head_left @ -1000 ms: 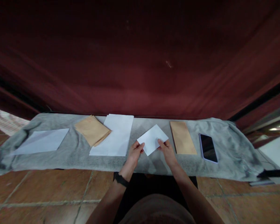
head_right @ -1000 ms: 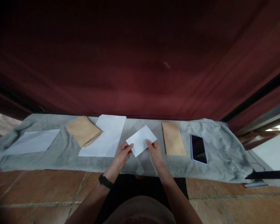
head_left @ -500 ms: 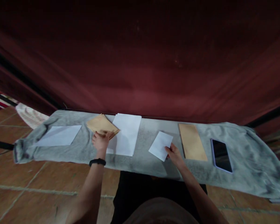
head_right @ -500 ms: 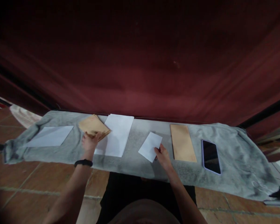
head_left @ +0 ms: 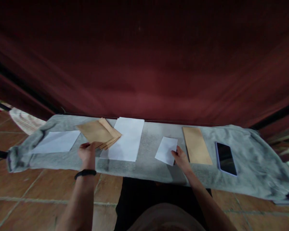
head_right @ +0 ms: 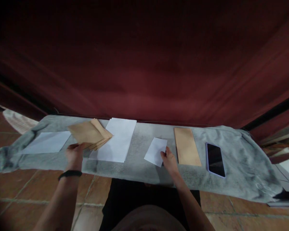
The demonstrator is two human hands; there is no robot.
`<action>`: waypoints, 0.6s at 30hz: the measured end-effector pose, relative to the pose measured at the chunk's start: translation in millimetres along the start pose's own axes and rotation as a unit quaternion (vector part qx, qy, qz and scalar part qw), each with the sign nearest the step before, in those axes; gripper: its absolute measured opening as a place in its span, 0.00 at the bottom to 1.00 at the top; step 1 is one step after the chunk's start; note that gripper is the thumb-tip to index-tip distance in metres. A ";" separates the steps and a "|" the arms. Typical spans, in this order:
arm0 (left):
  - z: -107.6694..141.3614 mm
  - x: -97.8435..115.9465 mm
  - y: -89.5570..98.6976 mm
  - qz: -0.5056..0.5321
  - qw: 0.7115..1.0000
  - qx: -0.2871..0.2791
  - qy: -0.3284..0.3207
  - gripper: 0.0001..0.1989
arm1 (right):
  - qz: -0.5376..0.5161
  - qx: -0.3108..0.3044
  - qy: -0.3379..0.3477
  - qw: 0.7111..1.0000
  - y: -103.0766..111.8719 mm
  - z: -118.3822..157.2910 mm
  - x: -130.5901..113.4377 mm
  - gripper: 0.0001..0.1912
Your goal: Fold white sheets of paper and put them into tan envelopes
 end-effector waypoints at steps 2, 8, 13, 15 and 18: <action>18.4 3.0 2.1 0.043 0.999 -0.009 0.022 0.17 | 0.022 0.011 0.001 1.000 1.7 1.3 -1.2 0.17; 135.5 -26.6 -46.6 0.205 0.929 -0.263 0.159 0.26 | 0.125 0.091 0.101 0.983 1.5 7.9 -26.8 0.28; 226.8 -70.1 -104.9 0.209 0.894 -0.341 0.199 0.25 | -0.099 -0.013 0.024 0.995 -22.1 18.1 -47.1 0.29; 246.1 -83.0 -116.8 0.197 0.891 -0.353 0.204 0.24 | -0.167 -0.043 -0.007 0.985 -31.4 22.9 -49.9 0.29; 260.0 -94.9 -123.2 0.180 0.885 -0.373 0.211 0.23 | -0.279 -0.048 -0.067 0.957 -35.1 27.3 -48.7 0.26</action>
Point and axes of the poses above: each hand's wrist, its own z-axis away from the middle knuckle, its own y-axis out of the back of the hand, x = y × z, the point moved 1 cm from there along -z, towards the middle knuckle, and after that the axes turned 8 degrees about y, right-handed, at the moved point
